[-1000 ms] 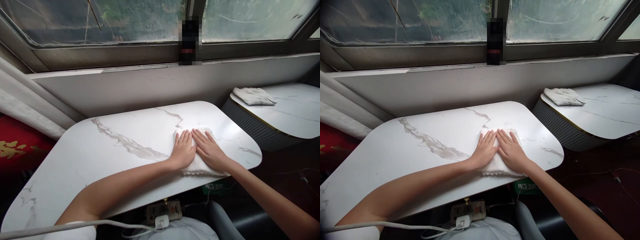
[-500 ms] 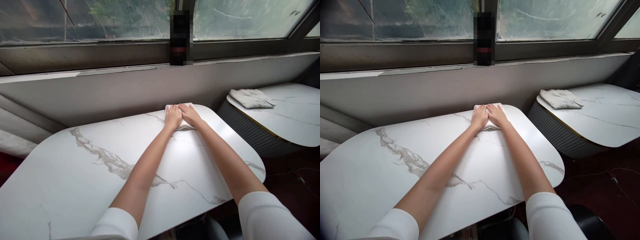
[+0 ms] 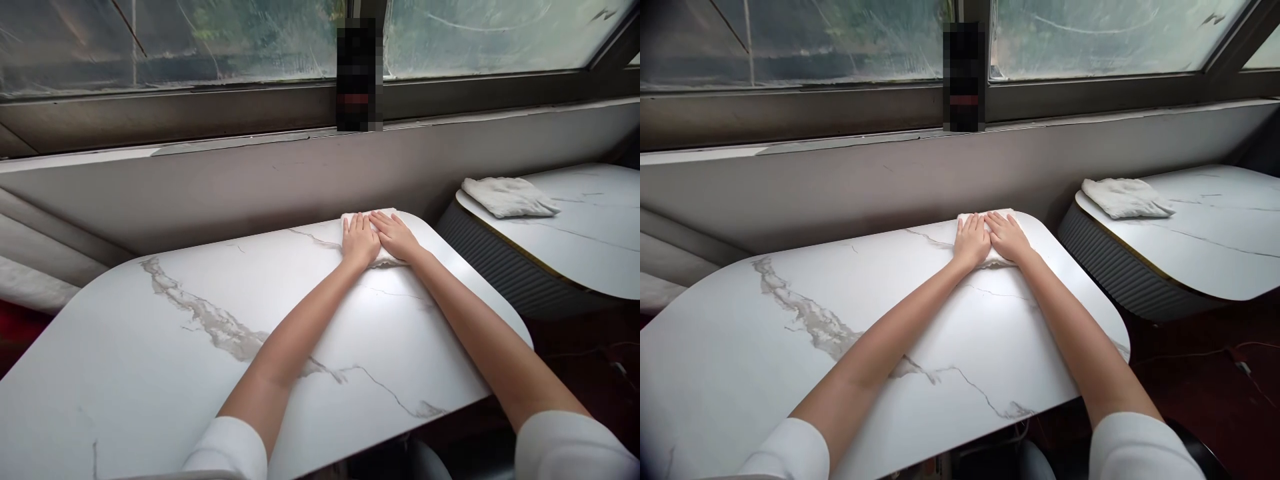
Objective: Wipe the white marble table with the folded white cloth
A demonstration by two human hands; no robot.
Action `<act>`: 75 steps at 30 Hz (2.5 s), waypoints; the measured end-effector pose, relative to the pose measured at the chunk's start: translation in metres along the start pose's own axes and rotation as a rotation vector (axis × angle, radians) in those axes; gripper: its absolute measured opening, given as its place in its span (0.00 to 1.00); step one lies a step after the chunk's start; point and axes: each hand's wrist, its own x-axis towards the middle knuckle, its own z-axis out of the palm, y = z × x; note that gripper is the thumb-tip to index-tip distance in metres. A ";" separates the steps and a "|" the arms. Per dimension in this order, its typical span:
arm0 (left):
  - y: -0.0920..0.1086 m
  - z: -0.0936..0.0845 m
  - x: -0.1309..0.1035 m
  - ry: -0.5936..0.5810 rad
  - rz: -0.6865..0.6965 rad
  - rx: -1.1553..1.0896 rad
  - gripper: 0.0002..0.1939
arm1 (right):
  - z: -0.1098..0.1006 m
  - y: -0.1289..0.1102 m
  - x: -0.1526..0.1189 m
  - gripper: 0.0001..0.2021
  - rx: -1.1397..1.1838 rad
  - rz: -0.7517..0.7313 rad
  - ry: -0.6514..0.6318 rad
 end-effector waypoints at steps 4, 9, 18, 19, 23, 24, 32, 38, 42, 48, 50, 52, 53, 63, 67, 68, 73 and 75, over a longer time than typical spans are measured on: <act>0.026 -0.004 -0.043 0.000 0.061 -0.015 0.27 | -0.010 -0.005 -0.057 0.26 -0.068 -0.011 0.007; 0.059 -0.012 -0.103 -0.031 0.182 -0.044 0.27 | -0.025 -0.014 -0.136 0.26 -0.101 0.012 0.010; 0.100 -0.026 -0.178 -0.112 0.325 -0.105 0.29 | -0.046 -0.033 -0.237 0.28 -0.141 0.025 0.051; 0.103 -0.026 -0.181 -0.114 0.340 -0.108 0.29 | -0.047 -0.033 -0.243 0.28 -0.146 0.033 0.052; 0.112 -0.021 -0.180 -0.104 0.369 -0.123 0.30 | -0.049 -0.026 -0.251 0.28 -0.148 0.078 0.040; 0.113 -0.019 -0.177 -0.099 0.372 -0.127 0.30 | -0.049 -0.023 -0.249 0.28 -0.146 0.086 0.036; 0.104 -0.003 -0.114 -0.073 0.338 -0.121 0.29 | -0.039 0.018 -0.189 0.28 -0.149 0.096 0.004; 0.079 0.008 -0.040 -0.085 0.194 -0.088 0.29 | -0.029 0.044 -0.096 0.26 -0.091 0.062 -0.037; 0.061 0.015 0.001 -0.081 0.126 -0.078 0.29 | -0.023 0.054 -0.043 0.27 -0.041 0.021 -0.066; 0.044 0.022 0.044 -0.097 0.108 -0.022 0.28 | -0.012 0.071 0.000 0.27 -0.019 0.037 -0.012; 0.042 0.023 0.052 -0.101 0.117 -0.012 0.28 | -0.009 0.077 0.007 0.27 -0.025 0.039 0.015; 0.041 0.024 0.056 -0.097 0.119 -0.008 0.28 | -0.006 0.082 0.011 0.27 -0.023 0.034 0.037; 0.041 0.024 0.057 -0.096 0.118 -0.006 0.28 | -0.005 0.084 0.011 0.27 -0.018 0.031 0.043; 0.048 0.023 0.045 -0.078 0.118 -0.002 0.28 | -0.013 0.076 -0.007 0.28 -0.005 0.055 0.002; 0.063 0.020 0.017 -0.061 0.145 -0.012 0.28 | -0.019 0.070 -0.041 0.27 -0.033 0.058 0.009; 0.068 0.019 0.007 -0.059 0.157 -0.017 0.28 | -0.021 0.068 -0.053 0.27 -0.039 0.059 0.014; 0.093 0.010 -0.051 -0.049 0.239 -0.054 0.28 | -0.033 0.050 -0.124 0.26 -0.073 0.079 0.034; 0.100 0.004 -0.078 -0.045 0.277 -0.072 0.28 | -0.037 0.038 -0.154 0.26 -0.091 0.075 0.047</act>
